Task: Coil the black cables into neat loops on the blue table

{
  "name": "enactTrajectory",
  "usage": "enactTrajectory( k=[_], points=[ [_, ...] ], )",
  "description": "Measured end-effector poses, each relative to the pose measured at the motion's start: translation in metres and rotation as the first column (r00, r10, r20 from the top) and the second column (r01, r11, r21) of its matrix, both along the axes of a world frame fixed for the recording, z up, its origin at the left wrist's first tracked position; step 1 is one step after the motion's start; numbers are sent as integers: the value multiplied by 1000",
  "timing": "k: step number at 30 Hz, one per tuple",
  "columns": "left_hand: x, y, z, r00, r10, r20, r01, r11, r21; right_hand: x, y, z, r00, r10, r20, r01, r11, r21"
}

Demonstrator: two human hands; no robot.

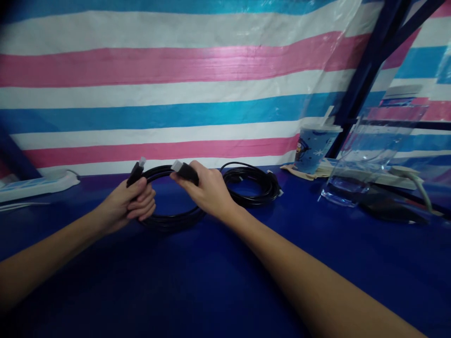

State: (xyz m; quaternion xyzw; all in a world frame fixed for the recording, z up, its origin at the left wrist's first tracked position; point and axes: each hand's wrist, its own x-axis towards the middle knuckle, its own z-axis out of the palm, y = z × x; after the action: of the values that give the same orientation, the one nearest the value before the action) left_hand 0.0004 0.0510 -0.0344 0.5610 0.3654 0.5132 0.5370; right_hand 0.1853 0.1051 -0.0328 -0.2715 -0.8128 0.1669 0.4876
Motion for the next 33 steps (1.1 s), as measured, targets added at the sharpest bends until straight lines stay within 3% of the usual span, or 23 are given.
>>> enactTrajectory(
  k=[2,4,7,9,10,12,13,15,17,19,21,24,26,27,29,31,33],
  points=[
    [-1,-3,3,992,-117,50,120,991,-61,2,-2,2,1000,20,16,-21,999,27],
    [0,-8,7,980,-160,121,172,980,-98,3,-7,7,999,28,-23,-27,998,65],
    [3,-15,13,972,-172,159,184,981,-65,3,-16,15,993,-45,-110,69,969,235],
    [3,-16,14,986,-150,70,152,988,-31,3,-18,17,988,-64,-142,100,959,265],
    [2,-15,13,993,-115,-2,115,993,-14,2,-17,16,990,-44,-135,71,978,198],
    [-2,-11,11,986,4,-166,3,999,43,2,-14,11,994,67,-82,-74,994,-84],
    [-5,-8,9,971,73,-227,-55,995,83,1,-11,9,988,143,-57,-153,957,-245],
    [-9,-3,7,944,174,-281,-137,980,147,0,-7,4,960,273,-58,-266,829,-492],
    [-11,0,6,948,171,-269,-139,981,134,-1,-4,2,932,344,-114,-338,711,-616],
    [-11,-2,6,973,75,-219,-64,996,58,-1,-2,1,919,366,-148,-370,668,-645],
    [-7,-7,8,990,-63,-125,58,997,-43,-1,-2,2,948,297,-114,-307,762,-570],
    [0,-19,10,952,-301,62,307,940,-147,-1,-6,7,990,72,-124,-107,946,-307],
    [5,-22,11,932,-349,94,359,924,-129,-2,-10,10,979,-37,-199,6,988,-152],
    [7,-22,11,953,-296,69,301,949,-94,-3,-11,11,972,-71,-226,49,994,-103],
    [9,-16,9,999,-35,-11,35,999,1,-5,-12,9,969,-90,-231,72,994,-85],
    [9,-8,4,965,250,-81,-244,966,84,-7,-10,5,982,-33,-184,2,986,-166],
    [9,0,-2,894,421,-154,-398,904,158,-8,-5,-1,986,26,-165,-72,957,-281]
  ],
)
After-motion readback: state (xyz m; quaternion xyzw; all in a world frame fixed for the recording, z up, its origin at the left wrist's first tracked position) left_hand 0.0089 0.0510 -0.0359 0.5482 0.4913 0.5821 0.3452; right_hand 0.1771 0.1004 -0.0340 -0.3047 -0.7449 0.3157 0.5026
